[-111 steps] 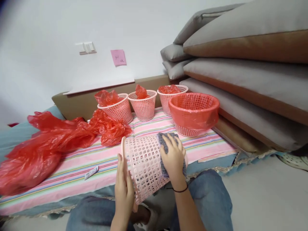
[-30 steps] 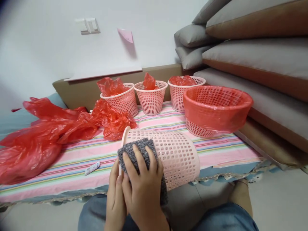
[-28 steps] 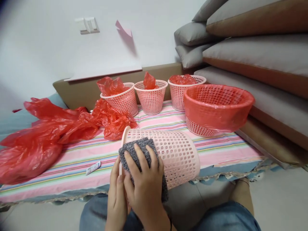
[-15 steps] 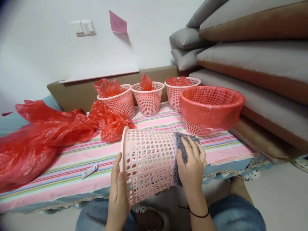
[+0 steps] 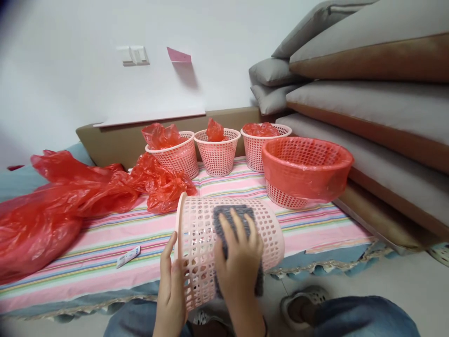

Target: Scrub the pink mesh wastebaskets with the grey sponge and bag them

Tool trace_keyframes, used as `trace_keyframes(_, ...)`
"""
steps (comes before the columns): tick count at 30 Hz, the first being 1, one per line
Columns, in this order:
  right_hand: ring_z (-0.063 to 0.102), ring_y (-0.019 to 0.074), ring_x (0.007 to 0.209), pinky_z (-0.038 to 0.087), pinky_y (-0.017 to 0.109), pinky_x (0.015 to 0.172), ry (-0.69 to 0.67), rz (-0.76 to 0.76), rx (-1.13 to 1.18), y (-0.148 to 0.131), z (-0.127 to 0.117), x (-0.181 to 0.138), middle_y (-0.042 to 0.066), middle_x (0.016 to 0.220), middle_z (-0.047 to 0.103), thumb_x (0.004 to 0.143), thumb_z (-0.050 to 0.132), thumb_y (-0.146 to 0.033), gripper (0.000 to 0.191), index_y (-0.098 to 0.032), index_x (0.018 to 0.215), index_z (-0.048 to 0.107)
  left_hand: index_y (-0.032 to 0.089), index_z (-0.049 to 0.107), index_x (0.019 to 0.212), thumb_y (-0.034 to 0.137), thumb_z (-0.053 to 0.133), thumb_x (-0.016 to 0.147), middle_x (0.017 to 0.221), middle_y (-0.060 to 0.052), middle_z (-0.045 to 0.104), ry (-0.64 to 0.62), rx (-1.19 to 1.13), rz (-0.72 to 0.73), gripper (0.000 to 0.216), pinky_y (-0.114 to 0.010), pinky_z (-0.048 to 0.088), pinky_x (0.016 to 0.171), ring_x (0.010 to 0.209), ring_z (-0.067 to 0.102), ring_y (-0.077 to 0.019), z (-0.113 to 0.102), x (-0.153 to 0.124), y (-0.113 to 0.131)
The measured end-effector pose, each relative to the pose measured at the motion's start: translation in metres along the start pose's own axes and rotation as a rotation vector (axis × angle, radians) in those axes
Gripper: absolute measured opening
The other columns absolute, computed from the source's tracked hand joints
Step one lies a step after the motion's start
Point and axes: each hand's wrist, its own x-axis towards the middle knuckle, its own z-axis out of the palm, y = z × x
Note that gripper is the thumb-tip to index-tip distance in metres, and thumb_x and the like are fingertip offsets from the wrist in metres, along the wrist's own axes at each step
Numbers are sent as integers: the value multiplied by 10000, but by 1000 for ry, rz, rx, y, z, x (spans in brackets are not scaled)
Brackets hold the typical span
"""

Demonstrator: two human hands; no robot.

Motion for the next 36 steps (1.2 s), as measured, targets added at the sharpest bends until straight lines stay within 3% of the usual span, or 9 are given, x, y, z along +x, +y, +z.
trace_keyframes(5,396,332,1367,365,542,1068,-107,-142,131,-30,-1,0,50,1467,544,907,503,-191,480,-275,1377,552,236,443,1460,502,582,913,1510,-146,489,-33,71,-19,624,-383,531,999,1246,612,-270,1,0,3)
trace_keyframes(11,449,315,1331,371,567,1098,-32,-8,35,29,-4,8,64,1421,584,956,468,-271,417,-258,1358,579,218,376,1506,470,602,900,1106,-114,713,-49,89,-122,694,-286,580,642,705,685,-170,3,-2,8)
trace_keyframes(16,493,323,1296,385,556,1105,70,159,-65,97,-6,11,115,1386,616,970,425,-389,451,-184,1314,632,248,387,1493,450,579,919,1357,-144,604,-39,158,-23,638,-350,577,844,1043,692,-241,5,-1,8)
trace_keyframes(19,495,348,1285,394,585,1084,78,201,-82,102,-6,14,127,1388,613,968,415,-421,477,-171,1302,646,254,432,1459,445,578,926,1508,-130,479,-9,166,32,584,-435,435,1105,1339,529,-282,5,-2,8)
trace_keyframes(22,461,368,1304,387,622,1062,26,167,-94,66,-5,15,92,1411,600,964,440,-383,438,-213,1315,638,241,472,1438,495,564,928,1455,-124,534,51,113,12,577,-479,343,1179,1397,465,-297,3,-4,7)
trace_keyframes(27,420,324,1351,374,558,1064,-137,-127,137,-29,-2,8,-2,1474,549,933,473,-236,443,-303,1353,594,255,515,1412,625,509,907,1399,-106,592,35,26,-29,626,-451,453,1111,1360,509,-324,-2,-6,1)
trace_keyframes(30,428,309,1353,382,523,1052,-182,-165,209,-49,-1,7,-26,1477,547,922,488,-233,449,-324,1350,591,247,492,1422,633,463,924,1449,-97,556,56,54,-10,631,-437,447,1116,1379,488,-312,-4,-7,-3)
trace_keyframes(33,447,294,1347,379,515,1093,-152,-101,193,-21,0,14,6,1437,584,925,486,-252,429,-278,1335,608,232,482,1425,600,436,950,1445,-108,557,4,102,14,602,-457,416,1138,1364,504,-300,-6,-8,-6)
trace_keyframes(36,483,297,1315,364,539,1131,-62,7,105,39,1,26,63,1379,629,937,465,-310,424,-210,1315,631,232,520,1385,585,442,954,1414,-113,571,-7,99,49,563,-469,402,1148,1357,506,-309,-4,-9,-5)
